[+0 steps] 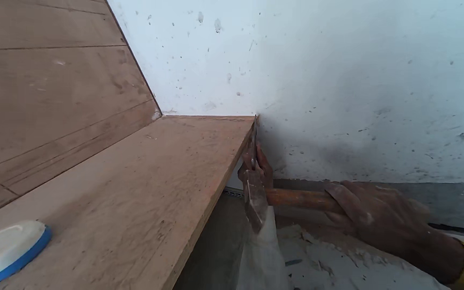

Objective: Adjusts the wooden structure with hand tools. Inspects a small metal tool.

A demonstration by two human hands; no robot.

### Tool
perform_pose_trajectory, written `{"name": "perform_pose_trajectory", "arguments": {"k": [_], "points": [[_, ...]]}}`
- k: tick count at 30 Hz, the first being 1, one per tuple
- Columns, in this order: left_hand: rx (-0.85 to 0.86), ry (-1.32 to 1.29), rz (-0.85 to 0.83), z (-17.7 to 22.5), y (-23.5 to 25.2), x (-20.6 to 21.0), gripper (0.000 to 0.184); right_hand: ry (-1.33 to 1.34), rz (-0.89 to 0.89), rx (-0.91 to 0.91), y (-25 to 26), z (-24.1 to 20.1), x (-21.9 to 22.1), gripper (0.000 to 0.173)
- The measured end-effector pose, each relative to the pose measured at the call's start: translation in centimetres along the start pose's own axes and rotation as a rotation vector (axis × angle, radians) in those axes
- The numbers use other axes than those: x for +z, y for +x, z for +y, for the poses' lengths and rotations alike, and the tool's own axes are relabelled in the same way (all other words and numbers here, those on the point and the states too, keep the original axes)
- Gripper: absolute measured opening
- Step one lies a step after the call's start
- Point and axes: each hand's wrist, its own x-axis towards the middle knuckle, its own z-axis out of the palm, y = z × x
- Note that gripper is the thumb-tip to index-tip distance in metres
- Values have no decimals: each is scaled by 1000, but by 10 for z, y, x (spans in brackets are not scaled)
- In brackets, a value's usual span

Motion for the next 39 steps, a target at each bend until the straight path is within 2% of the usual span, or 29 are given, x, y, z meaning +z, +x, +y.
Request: {"name": "perform_pose_trajectory", "arguments": {"k": [2, 4, 9, 13, 15, 17, 19, 21, 23, 26, 30, 31, 33, 34, 36, 38, 39], "points": [[-26, -32, -97, 16, 11, -17, 27, 27, 76, -25, 3, -5, -14, 37], [-121, -41, -258, 33, 21, -35, 30, 56, 140, -65, 7, -7, -19, 34], [-48, -7, -25, 3, 4, -4, 25, -37, -28, -32, 8, 7, 1, 33], [-25, 9, -89, 15, 11, -16, 28, 31, 72, -36, 12, -5, -24, 37], [-220, 30, -355, 44, 27, -40, 31, 44, 123, -86, 13, -6, -27, 32], [-67, -32, -32, 19, 9, -13, 27, -24, 65, -94, 9, 3, -16, 29], [-36, -63, 122, 7, 1, 5, 26, -83, -46, -65, 9, 8, -9, 31], [-65, -55, 76, 11, 1, 1, 25, -75, -55, -48, 11, 6, -16, 31], [-92, -21, -59, 22, 9, -14, 26, -36, 35, -63, 16, -2, -32, 33], [-48, -36, -67, 17, 10, -13, 27, 16, 133, -167, 17, -2, -38, 27], [-104, -67, 84, 16, 3, 0, 24, -78, -65, -108, 18, 20, -16, 35], [-132, -82, 77, 21, 5, -2, 24, -80, -86, -93, 20, 19, -18, 36], [-178, -87, -47, 31, 10, -16, 25, -48, -42, -100, 22, 12, -31, 37], [-145, -79, -57, 28, 10, -15, 26, -21, -3, -121, 24, 8, -38, 37], [-86, -84, -50, 18, 6, -11, 27, 5, 50, -181, 24, 2, -47, 35], [-80, -64, -35, 13, -2, -7, 28, -40, 3, -202, 20, 11, -39, 30], [-100, -52, 24, 13, -5, -2, 27, -62, -39, -187, 20, 18, -32, 28]]}}
